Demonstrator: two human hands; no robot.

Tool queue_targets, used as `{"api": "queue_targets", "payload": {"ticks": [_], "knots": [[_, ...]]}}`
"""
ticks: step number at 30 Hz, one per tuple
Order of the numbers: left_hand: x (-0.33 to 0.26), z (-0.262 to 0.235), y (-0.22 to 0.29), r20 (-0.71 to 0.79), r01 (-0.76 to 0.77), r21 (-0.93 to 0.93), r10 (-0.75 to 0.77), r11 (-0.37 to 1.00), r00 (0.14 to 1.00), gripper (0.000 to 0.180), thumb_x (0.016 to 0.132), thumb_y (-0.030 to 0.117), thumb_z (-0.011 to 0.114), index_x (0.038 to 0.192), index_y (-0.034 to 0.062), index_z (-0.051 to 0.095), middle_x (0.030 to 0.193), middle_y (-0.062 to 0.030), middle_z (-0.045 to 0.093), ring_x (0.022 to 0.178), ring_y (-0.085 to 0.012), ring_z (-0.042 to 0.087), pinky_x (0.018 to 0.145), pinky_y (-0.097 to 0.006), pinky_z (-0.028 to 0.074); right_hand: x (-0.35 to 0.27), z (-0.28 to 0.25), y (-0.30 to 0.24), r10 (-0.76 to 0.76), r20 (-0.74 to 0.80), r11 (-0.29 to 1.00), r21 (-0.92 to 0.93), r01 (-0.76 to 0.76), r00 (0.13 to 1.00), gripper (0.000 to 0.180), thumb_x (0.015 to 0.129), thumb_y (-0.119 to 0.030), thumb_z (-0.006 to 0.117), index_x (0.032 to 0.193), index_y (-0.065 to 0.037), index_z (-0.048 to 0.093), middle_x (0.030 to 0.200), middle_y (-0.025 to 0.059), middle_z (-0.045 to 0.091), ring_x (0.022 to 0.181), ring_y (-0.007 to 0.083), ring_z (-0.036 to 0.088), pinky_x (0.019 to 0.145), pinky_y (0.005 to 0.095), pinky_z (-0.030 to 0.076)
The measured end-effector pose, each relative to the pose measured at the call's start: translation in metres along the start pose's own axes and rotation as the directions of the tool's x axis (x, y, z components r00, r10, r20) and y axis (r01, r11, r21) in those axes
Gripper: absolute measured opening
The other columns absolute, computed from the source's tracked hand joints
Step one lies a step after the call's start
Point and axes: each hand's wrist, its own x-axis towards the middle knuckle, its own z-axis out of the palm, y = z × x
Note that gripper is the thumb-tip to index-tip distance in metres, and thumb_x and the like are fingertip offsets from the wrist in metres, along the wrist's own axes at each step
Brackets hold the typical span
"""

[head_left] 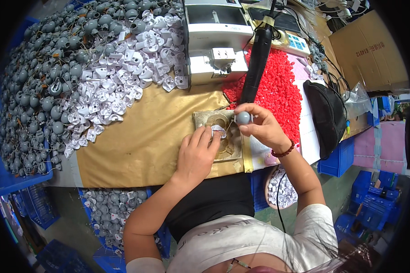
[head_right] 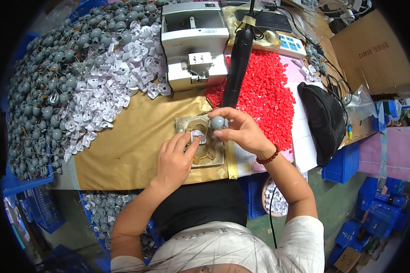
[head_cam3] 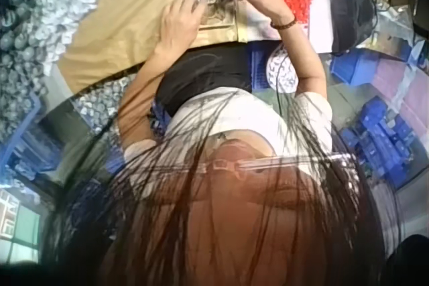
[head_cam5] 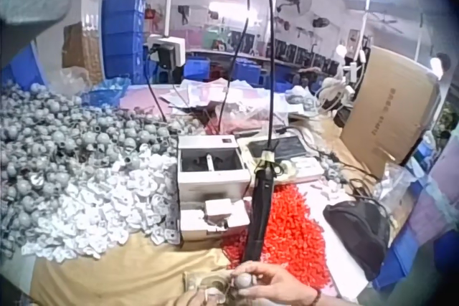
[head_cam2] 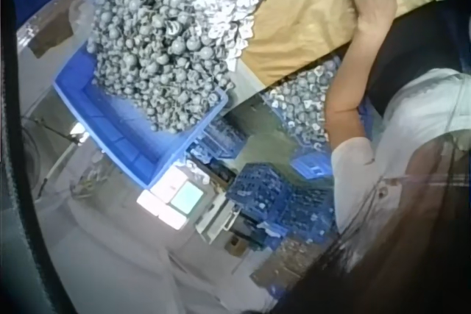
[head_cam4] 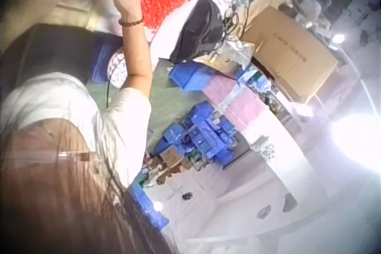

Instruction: Assembling small plastic parts into a final component using an assembly jig and a pneumatic screwdriver.

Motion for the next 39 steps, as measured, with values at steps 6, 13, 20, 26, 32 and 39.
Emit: {"api": "queue_targets", "payload": {"ticks": [6,13,20,26,32,39], "knots": [[0.000,0.000,-0.005,-0.014,-0.025,-0.016,0.024,1.000,1.000,0.034,0.082,0.006,0.069,0.116,0.0074,0.070,0.120,-0.0123,0.065,0.116,-0.0298,0.061,0.091,-0.042,0.050,0.012,0.008,-0.003,0.169,-0.031,0.955,-0.241,-0.171,0.985,0.031,0.090,-0.009,0.078,0.117,0.001,0.067,0.096,0.0036,0.071,0.072,0.0037,0.058,0.060,0.0191,0.045],[0.002,-0.002,-0.008,-0.016,-0.027,-0.056,0.027,0.998,1.000,0.030,0.078,0.007,0.074,0.108,0.0071,0.071,0.117,-0.0116,0.066,0.116,-0.0294,0.061,0.091,-0.041,0.050,0.017,0.023,0.014,-0.232,0.009,0.470,-0.874,0.121,0.973,0.033,0.083,-0.025,0.084,0.099,0.000,0.070,0.075,0.0065,0.067,0.064,0.0134,0.064,0.056,0.0299,0.049],[0.013,0.001,-0.007,-0.021,0.095,-0.162,-0.100,0.982,0.995,0.040,0.077,0.011,0.076,0.116,0.0079,0.065,0.109,-0.0095,0.064,0.112,-0.0293,0.060,0.090,-0.043,0.048,0.016,0.025,0.034,-0.413,0.068,0.224,-0.959,0.174,0.908,0.044,0.083,-0.032,0.083,0.111,-0.006,0.062,0.067,0.0065,0.062,0.059,0.0261,0.065,0.053,0.0359,0.049],[0.028,-0.003,-0.003,-0.005,0.081,-0.127,-0.082,0.989,0.997,0.044,0.078,0.013,0.076,0.120,0.0085,0.063,0.108,-0.0078,0.063,0.113,-0.0284,0.057,0.091,-0.043,0.047,0.019,0.012,0.019,-0.549,0.023,0.371,-0.889,0.268,0.835,0.047,0.086,-0.019,0.080,0.124,-0.004,0.057,0.087,0.0077,0.065,0.067,0.0202,0.063,0.061,0.0316,0.050],[0.032,0.002,-0.004,0.000,0.066,-0.078,-0.066,0.995,0.998,0.040,0.079,0.012,0.075,0.117,0.0086,0.064,0.103,-0.0071,0.062,0.108,-0.0269,0.059,0.087,-0.040,0.048,0.074,-0.026,-0.016,-0.635,-0.368,0.617,-0.771,0.159,0.679,0.059,0.088,-0.011,0.077,0.138,0.004,0.048,0.107,0.0096,0.066,0.092,0.0175,0.063,0.080,0.0329,0.052],[0.033,0.001,-0.002,0.001,0.130,-0.135,-0.131,0.982,0.991,0.036,0.077,0.010,0.074,0.111,0.0081,0.065,0.099,-0.0073,0.062,0.101,-0.0276,0.060,0.081,-0.041,0.050,0.070,0.015,-0.043,-0.859,-0.321,0.502,-0.677,0.538,0.398,0.055,0.091,0.002,0.069,0.139,0.000,0.043,0.100,0.0072,0.066,0.088,0.0157,0.065,0.077,0.0321,0.055]]}}
